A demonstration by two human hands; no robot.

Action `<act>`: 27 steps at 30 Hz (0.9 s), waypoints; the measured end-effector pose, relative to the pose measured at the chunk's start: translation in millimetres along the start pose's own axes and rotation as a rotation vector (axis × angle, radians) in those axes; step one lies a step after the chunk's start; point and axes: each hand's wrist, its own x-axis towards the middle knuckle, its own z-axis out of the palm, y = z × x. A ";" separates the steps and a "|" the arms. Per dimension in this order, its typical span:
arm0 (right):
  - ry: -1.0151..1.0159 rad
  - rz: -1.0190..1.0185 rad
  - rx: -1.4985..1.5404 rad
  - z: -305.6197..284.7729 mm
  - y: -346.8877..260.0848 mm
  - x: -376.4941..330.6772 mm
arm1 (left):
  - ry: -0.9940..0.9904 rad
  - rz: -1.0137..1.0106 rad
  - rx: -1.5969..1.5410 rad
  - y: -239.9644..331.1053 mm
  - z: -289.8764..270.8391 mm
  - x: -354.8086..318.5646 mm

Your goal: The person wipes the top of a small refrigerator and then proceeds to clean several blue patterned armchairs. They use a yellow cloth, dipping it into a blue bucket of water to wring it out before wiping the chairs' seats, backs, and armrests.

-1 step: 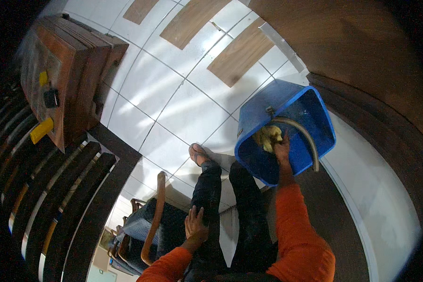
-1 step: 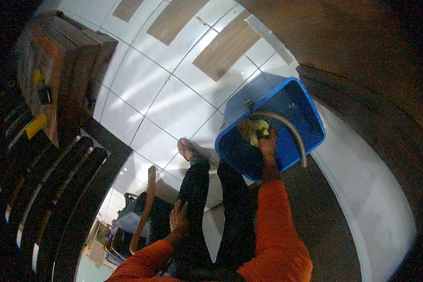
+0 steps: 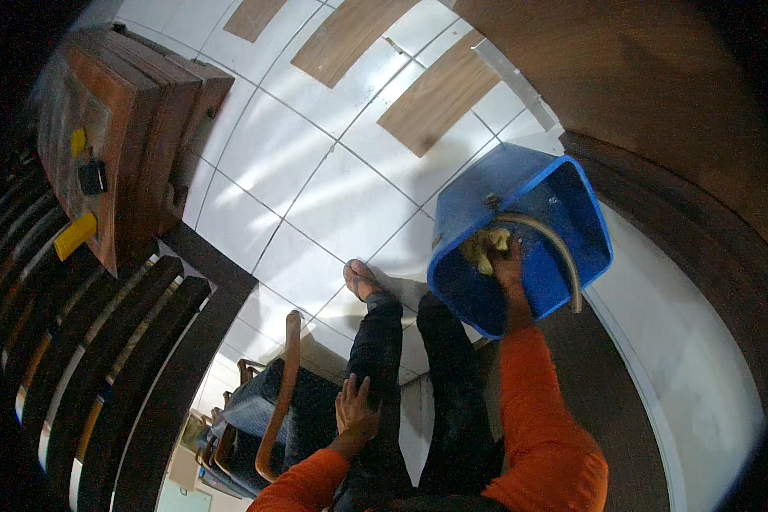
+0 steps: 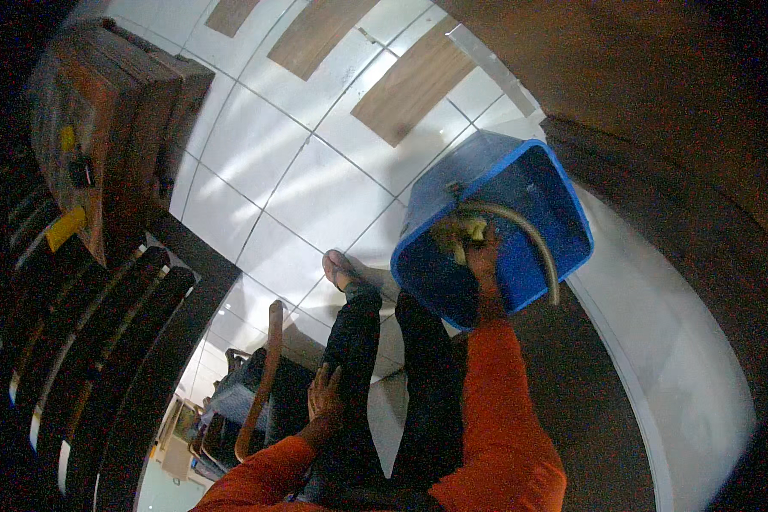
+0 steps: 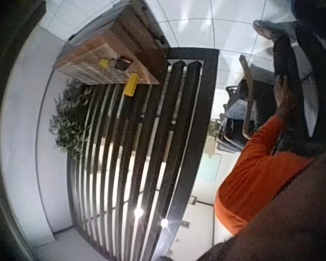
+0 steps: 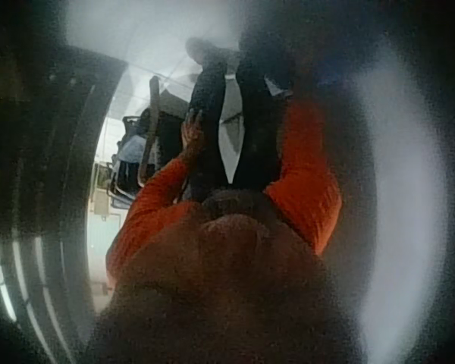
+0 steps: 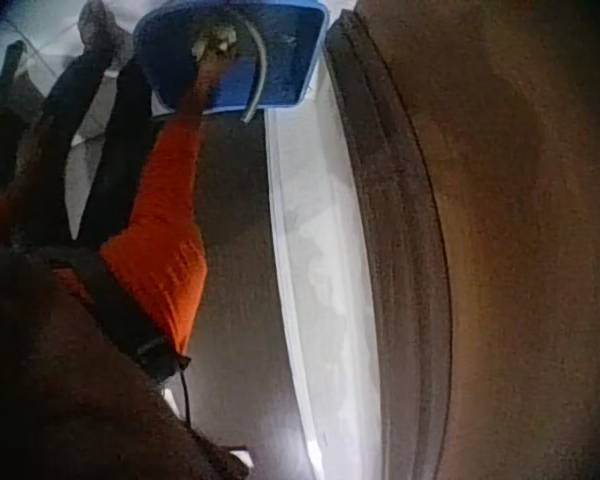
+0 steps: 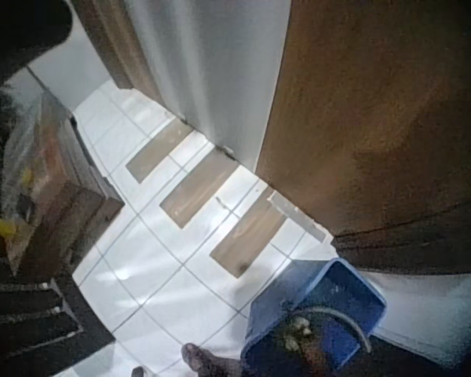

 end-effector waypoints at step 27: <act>-0.488 -0.007 -0.481 82.7 37.6 32.8 | 0.109 0.040 -0.035 -5.8 14.8 -0.7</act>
